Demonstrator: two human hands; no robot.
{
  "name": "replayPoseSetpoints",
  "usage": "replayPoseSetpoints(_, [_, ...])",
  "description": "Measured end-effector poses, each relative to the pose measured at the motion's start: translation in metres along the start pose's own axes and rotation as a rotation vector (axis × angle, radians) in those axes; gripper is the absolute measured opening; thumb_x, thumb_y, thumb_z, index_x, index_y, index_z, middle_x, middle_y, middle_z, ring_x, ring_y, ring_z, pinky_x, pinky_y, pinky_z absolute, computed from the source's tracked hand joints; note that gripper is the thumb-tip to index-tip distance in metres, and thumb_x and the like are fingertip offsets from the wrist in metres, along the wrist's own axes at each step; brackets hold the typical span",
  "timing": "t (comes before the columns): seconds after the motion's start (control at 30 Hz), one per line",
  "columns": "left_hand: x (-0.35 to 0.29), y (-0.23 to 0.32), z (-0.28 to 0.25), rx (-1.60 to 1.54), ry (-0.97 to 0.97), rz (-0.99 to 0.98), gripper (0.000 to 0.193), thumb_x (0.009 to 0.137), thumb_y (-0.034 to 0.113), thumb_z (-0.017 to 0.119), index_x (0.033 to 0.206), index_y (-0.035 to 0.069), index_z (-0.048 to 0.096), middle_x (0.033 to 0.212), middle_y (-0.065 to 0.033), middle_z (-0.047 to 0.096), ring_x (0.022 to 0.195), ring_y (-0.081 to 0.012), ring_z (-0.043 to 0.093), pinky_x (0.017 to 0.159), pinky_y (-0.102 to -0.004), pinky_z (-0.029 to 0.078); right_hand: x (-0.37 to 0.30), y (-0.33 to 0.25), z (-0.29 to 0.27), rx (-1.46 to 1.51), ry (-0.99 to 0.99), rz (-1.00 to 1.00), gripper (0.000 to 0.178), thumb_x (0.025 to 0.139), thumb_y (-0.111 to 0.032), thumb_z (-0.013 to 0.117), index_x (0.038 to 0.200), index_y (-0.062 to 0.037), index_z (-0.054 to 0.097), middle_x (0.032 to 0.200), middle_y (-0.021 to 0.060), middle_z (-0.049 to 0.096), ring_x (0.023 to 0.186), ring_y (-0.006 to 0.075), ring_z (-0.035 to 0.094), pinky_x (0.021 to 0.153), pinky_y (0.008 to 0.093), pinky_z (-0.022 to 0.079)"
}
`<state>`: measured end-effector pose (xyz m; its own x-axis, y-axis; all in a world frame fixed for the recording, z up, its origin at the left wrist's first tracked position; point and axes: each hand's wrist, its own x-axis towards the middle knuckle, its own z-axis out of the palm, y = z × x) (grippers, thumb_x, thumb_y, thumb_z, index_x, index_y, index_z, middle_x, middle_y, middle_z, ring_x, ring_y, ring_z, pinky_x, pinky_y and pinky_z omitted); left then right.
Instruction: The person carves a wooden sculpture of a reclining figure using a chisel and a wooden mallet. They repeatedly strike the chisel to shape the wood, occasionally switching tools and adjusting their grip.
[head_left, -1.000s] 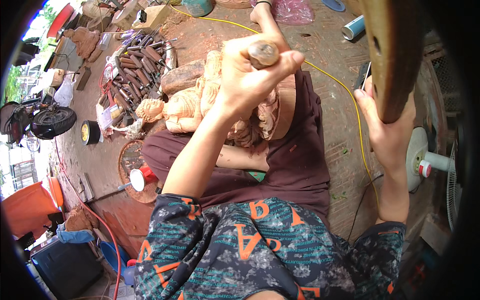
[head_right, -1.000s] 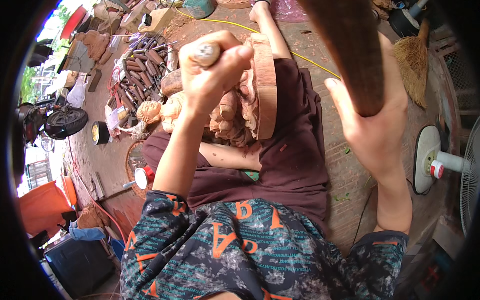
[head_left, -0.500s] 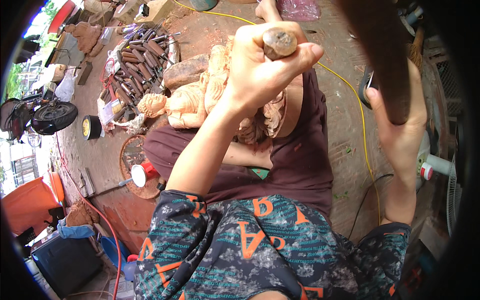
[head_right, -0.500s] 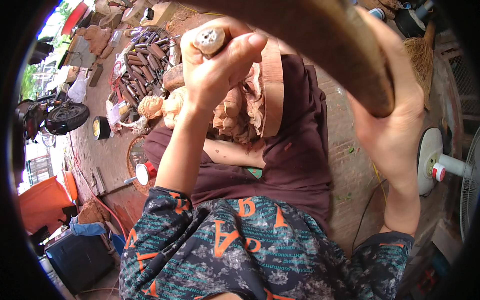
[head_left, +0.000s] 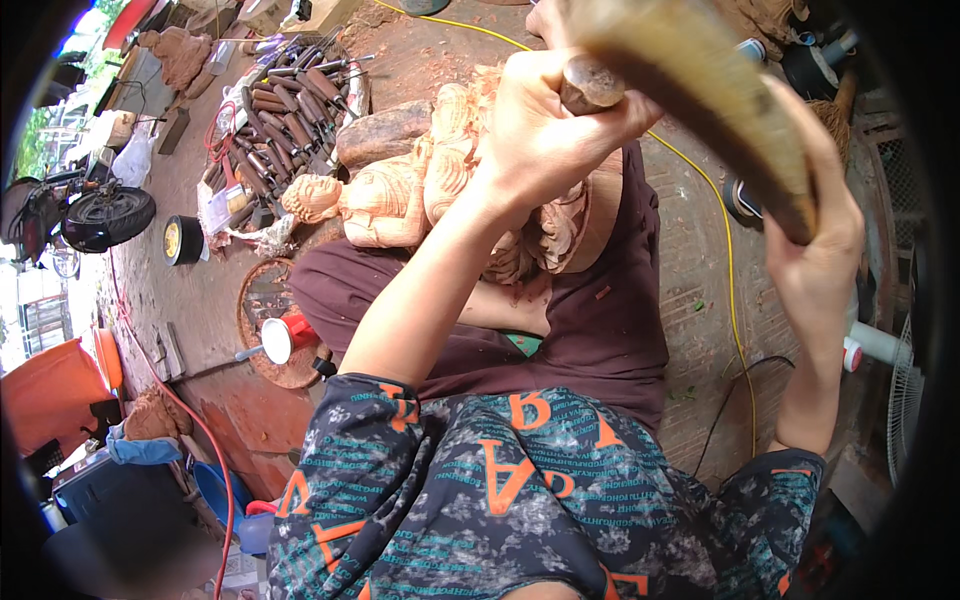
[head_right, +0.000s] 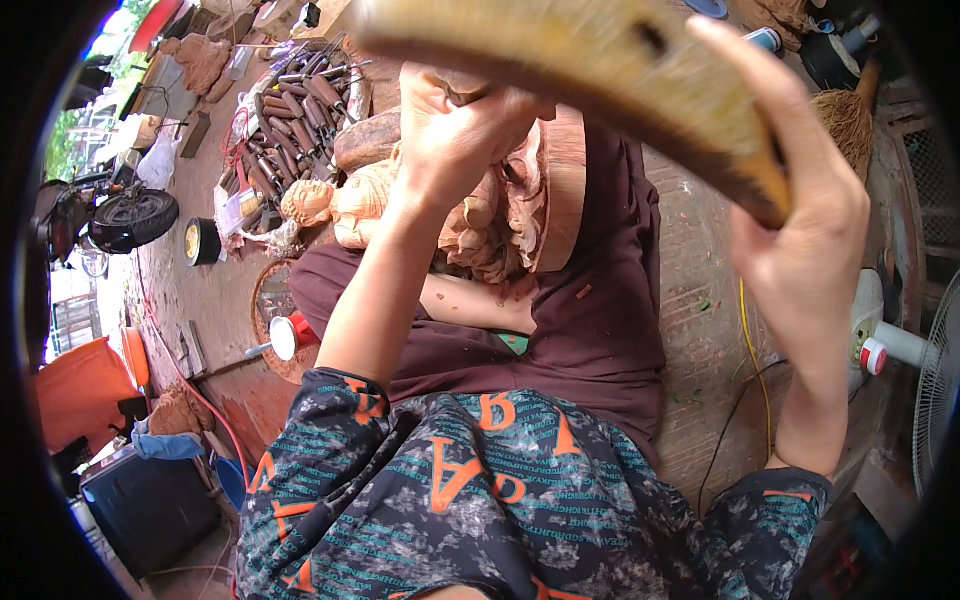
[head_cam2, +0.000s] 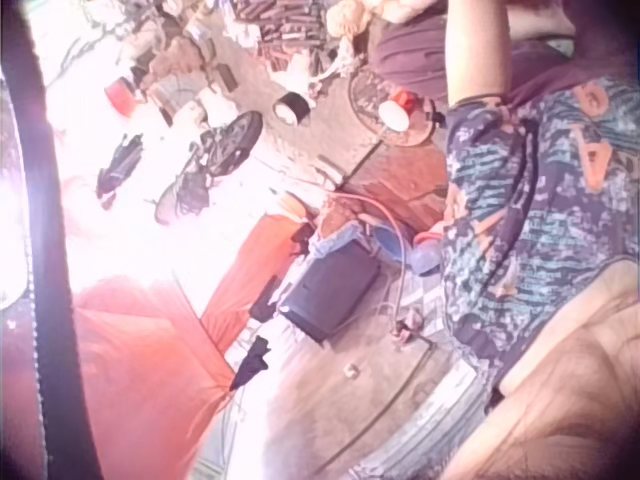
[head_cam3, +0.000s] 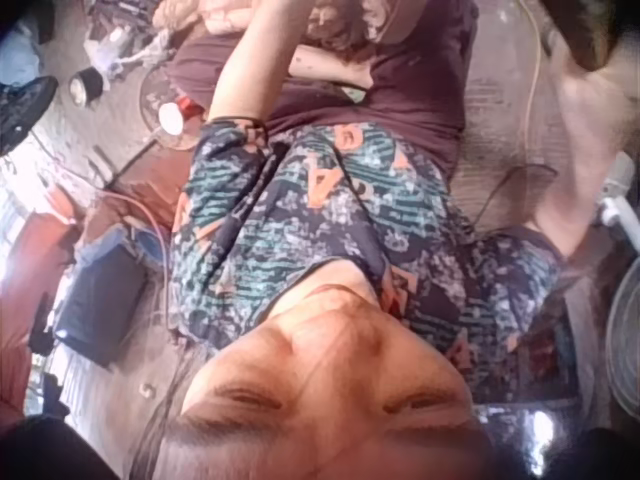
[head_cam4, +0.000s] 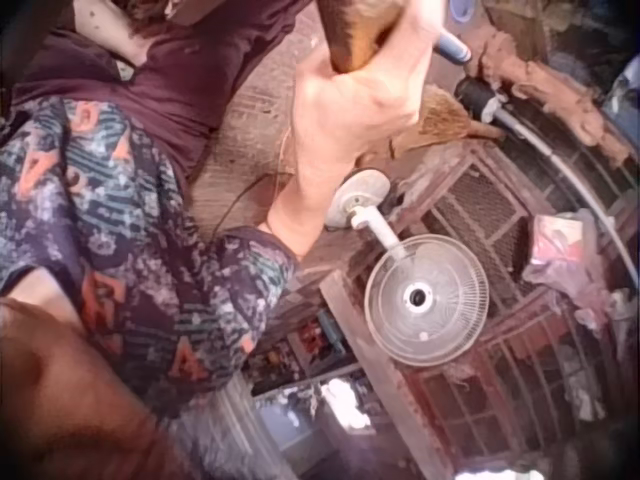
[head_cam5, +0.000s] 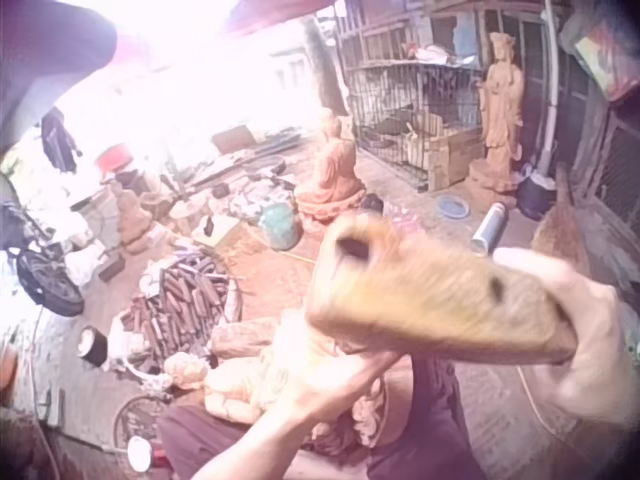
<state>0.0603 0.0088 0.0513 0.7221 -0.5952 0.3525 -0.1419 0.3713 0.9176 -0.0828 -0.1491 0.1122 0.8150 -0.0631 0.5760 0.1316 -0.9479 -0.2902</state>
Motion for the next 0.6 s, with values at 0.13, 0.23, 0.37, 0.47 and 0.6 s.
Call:
replayPoseSetpoints(0.13, [0.005,0.001,-0.002,0.078,-0.042,0.080,0.012,0.078,0.008,0.071,0.069,0.003,0.064,0.060,0.0045,0.058,0.063,-0.0007,0.052,0.057,-0.0208,0.044,-0.016,0.029,-0.013,0.037,-0.084,0.148,0.055,0.075,0.013,0.059,0.126,-0.0063,0.053,0.116,0.0131,0.063,0.106,0.0231,0.062,0.082,0.0317,0.047])
replayPoseSetpoints(0.23, [0.005,-0.007,-0.002,0.122,0.021,0.166,0.017,0.078,0.007,0.070,0.066,0.003,0.060,0.057,0.0058,0.053,0.063,-0.0003,0.049,0.056,-0.0200,0.041,0.001,0.007,-0.001,0.024,-0.055,0.015,0.047,0.080,0.011,0.058,0.124,-0.0022,0.052,0.112,0.0107,0.064,0.101,0.0180,0.062,0.081,0.0295,0.047])
replayPoseSetpoints(0.37, [0.002,0.011,0.000,0.103,-0.021,-0.074,0.022,0.079,0.009,0.069,0.062,0.004,0.056,0.054,0.0070,0.048,0.058,-0.0023,0.046,0.057,-0.0187,0.039,-0.006,0.016,-0.009,0.044,-0.088,0.189,0.038,0.082,0.009,0.058,0.118,0.0004,0.052,0.103,0.0075,0.063,0.091,0.0135,0.059,0.077,0.0267,0.046])
replayPoseSetpoints(0.47, [0.001,-0.004,0.006,0.079,0.065,0.138,0.022,0.077,0.009,0.071,0.062,0.004,0.055,0.053,0.0052,0.049,0.055,-0.0047,0.045,0.077,-0.0226,0.038,0.001,0.002,0.000,-0.071,-0.105,0.049,0.032,0.081,0.009,0.059,0.112,0.0002,0.053,0.095,0.0053,0.061,0.082,0.0115,0.057,0.072,0.0247,0.045])
replayPoseSetpoints(0.6, [0.000,-0.003,-0.003,0.161,0.006,0.082,0.024,0.074,0.010,0.072,0.058,0.005,0.054,0.050,0.0024,0.049,0.053,-0.0087,0.045,0.099,-0.0279,0.029,-0.004,0.011,-0.004,0.082,-0.053,0.187,0.047,0.073,0.013,0.058,0.116,-0.0064,0.055,0.103,0.0107,0.064,0.090,0.0240,0.064,0.077,0.0310,0.049])
